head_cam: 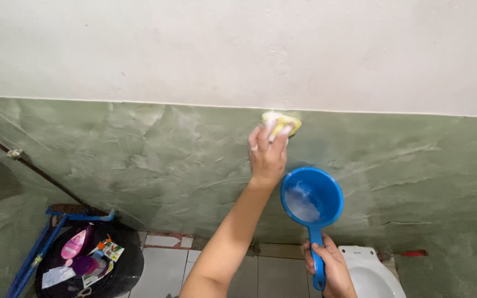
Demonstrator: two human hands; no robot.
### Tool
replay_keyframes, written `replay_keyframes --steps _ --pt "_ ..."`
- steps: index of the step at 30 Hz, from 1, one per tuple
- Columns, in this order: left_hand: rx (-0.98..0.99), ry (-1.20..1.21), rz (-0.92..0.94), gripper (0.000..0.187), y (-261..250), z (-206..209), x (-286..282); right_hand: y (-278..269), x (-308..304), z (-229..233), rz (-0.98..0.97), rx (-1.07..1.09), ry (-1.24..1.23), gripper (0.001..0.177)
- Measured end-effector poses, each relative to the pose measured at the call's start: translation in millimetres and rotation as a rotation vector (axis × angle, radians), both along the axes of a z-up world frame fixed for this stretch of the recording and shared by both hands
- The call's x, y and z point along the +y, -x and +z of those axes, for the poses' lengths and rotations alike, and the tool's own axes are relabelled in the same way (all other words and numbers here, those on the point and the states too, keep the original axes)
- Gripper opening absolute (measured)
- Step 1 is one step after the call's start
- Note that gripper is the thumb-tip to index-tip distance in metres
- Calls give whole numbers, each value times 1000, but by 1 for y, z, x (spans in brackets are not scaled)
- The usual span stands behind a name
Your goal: The person is cleaning the tiled wall in a bathroom using a sponge and soapy water from a blue bucket.
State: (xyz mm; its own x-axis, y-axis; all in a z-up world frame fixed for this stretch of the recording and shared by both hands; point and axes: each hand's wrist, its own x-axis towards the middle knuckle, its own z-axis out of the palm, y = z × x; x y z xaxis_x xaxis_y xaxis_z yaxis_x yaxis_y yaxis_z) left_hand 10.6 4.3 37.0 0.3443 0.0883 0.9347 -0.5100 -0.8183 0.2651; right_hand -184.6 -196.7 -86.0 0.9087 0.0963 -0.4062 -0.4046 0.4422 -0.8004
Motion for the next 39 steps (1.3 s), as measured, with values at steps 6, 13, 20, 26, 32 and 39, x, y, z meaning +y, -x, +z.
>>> replay_keyframes --steps 6,13,20,26,32,39 --pt "177 255 123 33 -17 -49 70 0 -15 -25 42 -77 -57 28" --pt "86 782 -23 43 -27 -19 5 4 -10 -6 -81 -39 -62 33" --pt "81 120 32 36 -16 -18 3 6 -14 6 -72 -14 -63 37" --pt "113 493 140 38 -18 -8 -23 15 -39 -15 -100 -17 -27 38" --pt "33 47 64 29 -20 -49 -28 14 -40 -7 -128 -11 -33 39" --pt "116 249 297 43 -19 -68 71 8 -20 25 -102 95 51 40"
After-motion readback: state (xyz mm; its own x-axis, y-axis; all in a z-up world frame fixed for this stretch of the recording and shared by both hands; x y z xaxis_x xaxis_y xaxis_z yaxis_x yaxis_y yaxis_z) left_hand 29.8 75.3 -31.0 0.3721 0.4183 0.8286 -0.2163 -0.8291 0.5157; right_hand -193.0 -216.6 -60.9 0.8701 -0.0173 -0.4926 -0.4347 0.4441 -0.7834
